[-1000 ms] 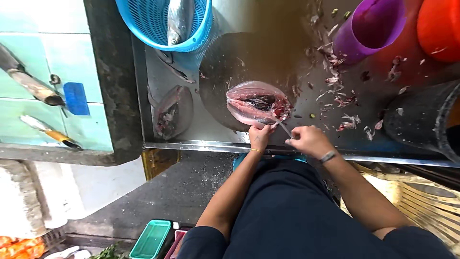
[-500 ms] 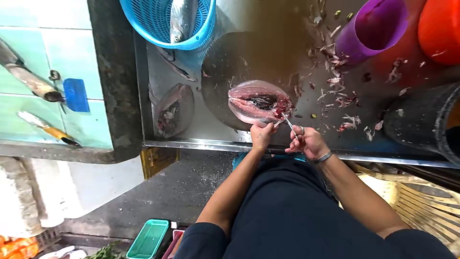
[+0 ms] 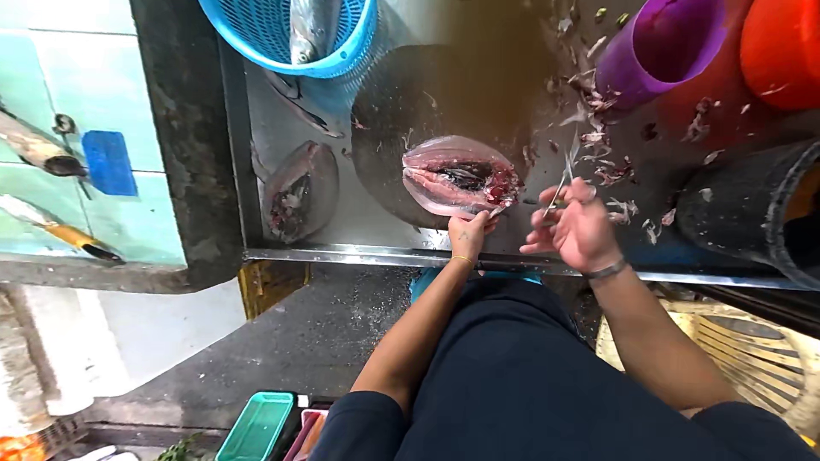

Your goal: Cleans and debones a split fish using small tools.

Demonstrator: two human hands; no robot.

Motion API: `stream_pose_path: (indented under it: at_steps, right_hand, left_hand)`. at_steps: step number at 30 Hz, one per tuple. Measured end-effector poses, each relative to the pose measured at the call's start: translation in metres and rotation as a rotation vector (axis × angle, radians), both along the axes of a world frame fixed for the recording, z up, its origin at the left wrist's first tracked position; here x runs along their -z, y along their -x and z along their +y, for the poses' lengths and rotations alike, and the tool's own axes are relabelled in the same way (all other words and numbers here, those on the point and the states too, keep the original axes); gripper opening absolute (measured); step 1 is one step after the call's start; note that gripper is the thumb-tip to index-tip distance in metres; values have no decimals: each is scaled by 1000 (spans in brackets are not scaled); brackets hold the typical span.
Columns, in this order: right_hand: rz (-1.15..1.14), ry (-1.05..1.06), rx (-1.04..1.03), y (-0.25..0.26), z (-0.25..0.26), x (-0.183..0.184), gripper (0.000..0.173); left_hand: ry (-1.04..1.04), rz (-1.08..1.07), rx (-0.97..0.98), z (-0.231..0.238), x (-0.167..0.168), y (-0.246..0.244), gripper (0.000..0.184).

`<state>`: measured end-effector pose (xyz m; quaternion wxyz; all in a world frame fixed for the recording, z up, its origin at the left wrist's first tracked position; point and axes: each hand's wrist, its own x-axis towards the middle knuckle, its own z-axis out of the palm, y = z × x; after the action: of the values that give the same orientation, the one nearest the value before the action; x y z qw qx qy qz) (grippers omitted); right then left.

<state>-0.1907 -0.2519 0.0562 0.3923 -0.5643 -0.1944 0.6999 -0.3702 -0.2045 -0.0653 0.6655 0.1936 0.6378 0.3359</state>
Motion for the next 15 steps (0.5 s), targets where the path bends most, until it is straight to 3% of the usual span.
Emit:
stream_pose_path:
  at_steps: [4,6,9,11,15]
  right_hand:
    - [272,312,-124,16,3,32,82]
    - [312,434,-122,25,-2,44,82]
    - [184,491,-10,36,0,53,64]
    - [-40,358,2,44,-5,52,54]
    - [-520,-134,-182,37,-3,23,27]
  left_hand:
    - [-52,10,92,-3,-11,5,36]
    - [-51,34,130,-8,-15,8,37]
    - [-43,50,20,3,5,2,33]
    - [-30,43,7,3,8,2,33]
    - [-31,31,8,5,7,2,31]
